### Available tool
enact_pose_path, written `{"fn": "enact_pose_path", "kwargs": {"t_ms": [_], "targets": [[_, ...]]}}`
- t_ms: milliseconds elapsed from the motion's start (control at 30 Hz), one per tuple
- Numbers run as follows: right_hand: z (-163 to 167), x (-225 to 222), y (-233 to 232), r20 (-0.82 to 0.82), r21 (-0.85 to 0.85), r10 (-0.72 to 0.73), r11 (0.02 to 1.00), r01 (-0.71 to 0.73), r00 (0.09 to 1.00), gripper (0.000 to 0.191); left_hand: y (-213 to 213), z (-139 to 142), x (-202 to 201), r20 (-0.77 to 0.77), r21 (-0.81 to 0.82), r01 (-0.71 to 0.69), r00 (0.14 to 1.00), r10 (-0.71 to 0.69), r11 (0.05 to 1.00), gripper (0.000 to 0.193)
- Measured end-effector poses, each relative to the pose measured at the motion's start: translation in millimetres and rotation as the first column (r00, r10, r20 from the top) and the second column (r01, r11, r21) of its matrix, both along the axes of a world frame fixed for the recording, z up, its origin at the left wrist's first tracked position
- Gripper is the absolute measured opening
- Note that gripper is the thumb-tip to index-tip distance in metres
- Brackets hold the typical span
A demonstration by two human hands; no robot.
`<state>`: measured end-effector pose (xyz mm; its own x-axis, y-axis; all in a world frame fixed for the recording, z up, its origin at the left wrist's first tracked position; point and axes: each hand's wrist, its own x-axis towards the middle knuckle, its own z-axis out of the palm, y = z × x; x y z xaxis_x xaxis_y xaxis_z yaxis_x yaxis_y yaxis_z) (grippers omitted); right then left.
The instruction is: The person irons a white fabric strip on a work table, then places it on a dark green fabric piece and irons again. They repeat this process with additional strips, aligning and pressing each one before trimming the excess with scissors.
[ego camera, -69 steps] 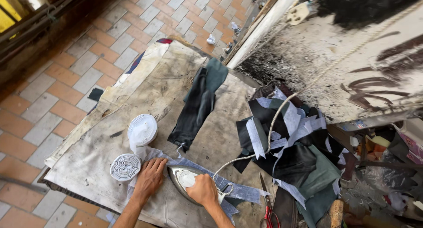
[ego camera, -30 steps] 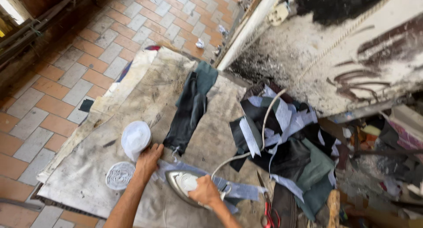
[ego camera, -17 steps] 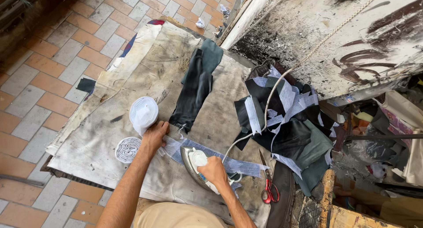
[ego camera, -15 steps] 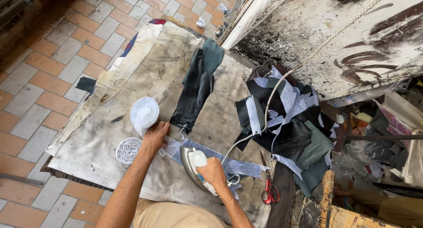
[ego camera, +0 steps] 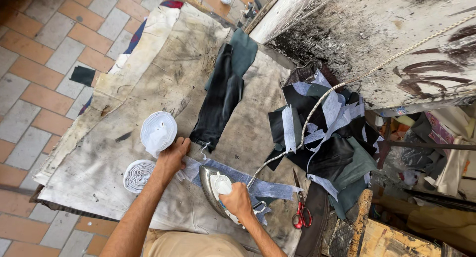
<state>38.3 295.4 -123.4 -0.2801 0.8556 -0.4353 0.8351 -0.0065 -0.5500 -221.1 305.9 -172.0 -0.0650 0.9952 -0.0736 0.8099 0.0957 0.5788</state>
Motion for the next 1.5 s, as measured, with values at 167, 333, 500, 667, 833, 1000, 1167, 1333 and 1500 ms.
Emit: {"fn": "enact_pose_path", "kwargs": {"t_ms": [167,333,500,667,833,1000,1167,1333,1500], "targets": [[5,-3,-8,0.000,0.175,-0.014,0.985,0.014,1.000,0.020,2,-3,-1,0.033,-0.006,0.026,0.999,-0.026,1.000,0.069],[8,-2,-11,0.049,0.231,-0.043,0.972,0.030,0.998,0.022,5,-2,-1,0.028,-0.066,0.072,0.997,-0.071,0.995,0.070],[9,2,-6,0.005,0.179,-0.053,0.982,0.051,0.999,0.025,12,6,5,0.016,-0.149,0.119,0.993,-0.117,0.982,0.071],[4,20,-11,-0.101,0.205,-0.001,0.978,0.021,0.995,0.024,10,20,18,-0.019,-0.124,0.108,0.994,-0.111,0.986,0.067],[4,86,-38,-0.406,0.276,0.103,0.961,0.015,0.908,0.025,-1,40,42,-0.205,-0.105,0.045,0.977,-0.066,0.993,0.057],[14,136,-69,-0.383,0.260,-0.008,0.959,0.116,0.924,0.031,-7,62,46,-0.324,-0.187,0.124,0.929,-0.180,0.974,0.058],[22,165,-83,-0.399,0.085,-0.321,0.920,0.383,0.859,0.025,-15,69,30,-0.357,-0.192,0.179,0.903,-0.239,0.965,0.039],[29,252,-99,-0.293,-0.128,-0.685,0.719,0.683,0.667,0.030,-24,62,28,-0.355,-0.101,0.187,0.911,-0.211,0.977,0.039],[62,341,-104,-0.030,0.093,-0.789,0.608,0.788,0.613,0.036,-29,76,19,-0.274,0.017,0.217,0.940,-0.204,0.976,0.029]]}}
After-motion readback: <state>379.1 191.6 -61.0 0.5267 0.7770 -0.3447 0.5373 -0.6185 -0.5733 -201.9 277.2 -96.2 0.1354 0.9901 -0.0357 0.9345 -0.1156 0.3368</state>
